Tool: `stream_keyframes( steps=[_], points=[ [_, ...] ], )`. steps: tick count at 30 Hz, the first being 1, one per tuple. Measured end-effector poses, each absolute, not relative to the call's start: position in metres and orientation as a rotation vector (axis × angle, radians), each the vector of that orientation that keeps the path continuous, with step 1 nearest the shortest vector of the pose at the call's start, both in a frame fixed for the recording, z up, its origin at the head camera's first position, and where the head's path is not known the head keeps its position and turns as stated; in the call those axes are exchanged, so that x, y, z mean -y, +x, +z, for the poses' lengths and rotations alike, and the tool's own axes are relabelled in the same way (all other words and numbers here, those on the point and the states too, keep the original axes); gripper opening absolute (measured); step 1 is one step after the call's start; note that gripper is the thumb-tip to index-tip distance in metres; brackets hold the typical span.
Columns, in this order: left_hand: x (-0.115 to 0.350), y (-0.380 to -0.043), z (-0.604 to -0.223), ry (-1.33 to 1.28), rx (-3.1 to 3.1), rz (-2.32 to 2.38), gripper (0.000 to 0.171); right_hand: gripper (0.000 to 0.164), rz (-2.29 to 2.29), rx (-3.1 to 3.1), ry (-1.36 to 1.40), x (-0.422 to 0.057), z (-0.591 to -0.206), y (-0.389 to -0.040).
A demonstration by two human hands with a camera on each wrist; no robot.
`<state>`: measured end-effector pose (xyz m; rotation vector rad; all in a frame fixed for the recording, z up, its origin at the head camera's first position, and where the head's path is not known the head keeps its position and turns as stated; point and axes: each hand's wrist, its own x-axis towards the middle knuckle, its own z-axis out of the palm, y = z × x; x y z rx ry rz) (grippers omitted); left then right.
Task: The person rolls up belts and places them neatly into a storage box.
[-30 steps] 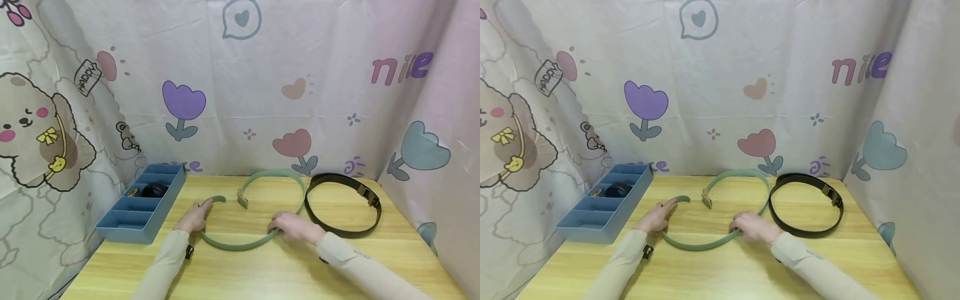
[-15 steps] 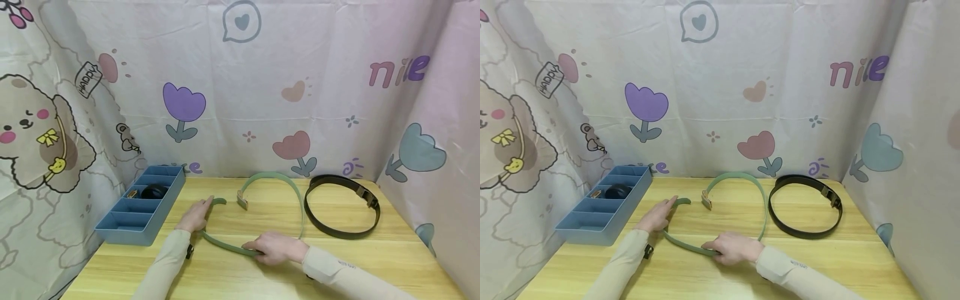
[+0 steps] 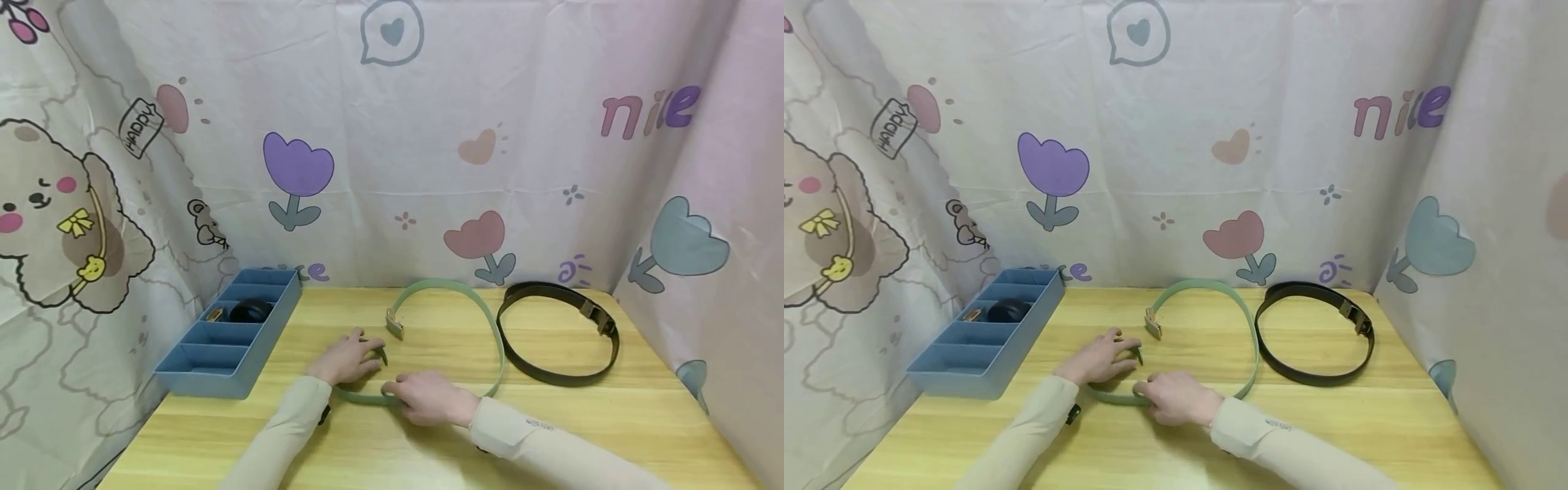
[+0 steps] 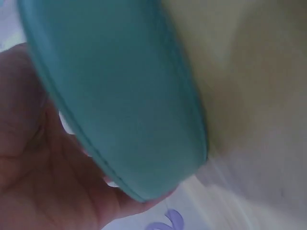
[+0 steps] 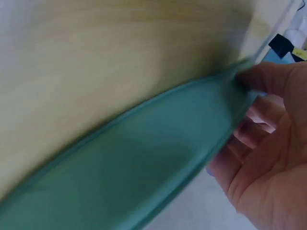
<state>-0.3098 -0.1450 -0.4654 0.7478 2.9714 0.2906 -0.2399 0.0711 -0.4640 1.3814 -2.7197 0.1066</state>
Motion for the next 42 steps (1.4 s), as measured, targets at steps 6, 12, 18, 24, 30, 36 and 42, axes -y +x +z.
stream_keyframes(
  steps=[6,12,18,24,30,36,42],
  points=[
    [0.133,-0.301,-0.467,0.808,-3.031,0.268,0.028,0.057,-0.019,2.675,1.382,-0.054,-0.465,-0.238],
    [0.133,-0.299,-0.465,1.077,-3.069,0.186,0.014,0.027,-0.041,2.615,1.392,-0.037,-0.469,-0.235],
    [0.141,-0.306,-0.463,1.11,-3.066,0.195,0.013,0.06,-0.096,2.6,1.442,-0.02,-0.468,-0.234],
    [0.154,-0.32,-0.466,1.098,-3.098,0.214,0.015,0.045,-0.075,2.558,1.491,-0.011,-0.464,-0.236],
    [0.166,-0.324,-0.465,1.202,-3.051,0.3,0.017,0.04,0.031,2.707,1.532,-0.01,-0.458,-0.242],
    [0.17,-0.324,-0.46,1.2,-3.038,0.333,0.021,0.033,0.162,2.839,1.474,-0.009,-0.449,-0.244],
    [0.169,-0.324,-0.459,1.158,-3.05,0.323,0.023,0.031,0.227,2.949,1.333,-0.001,-0.444,-0.248]
  ],
)
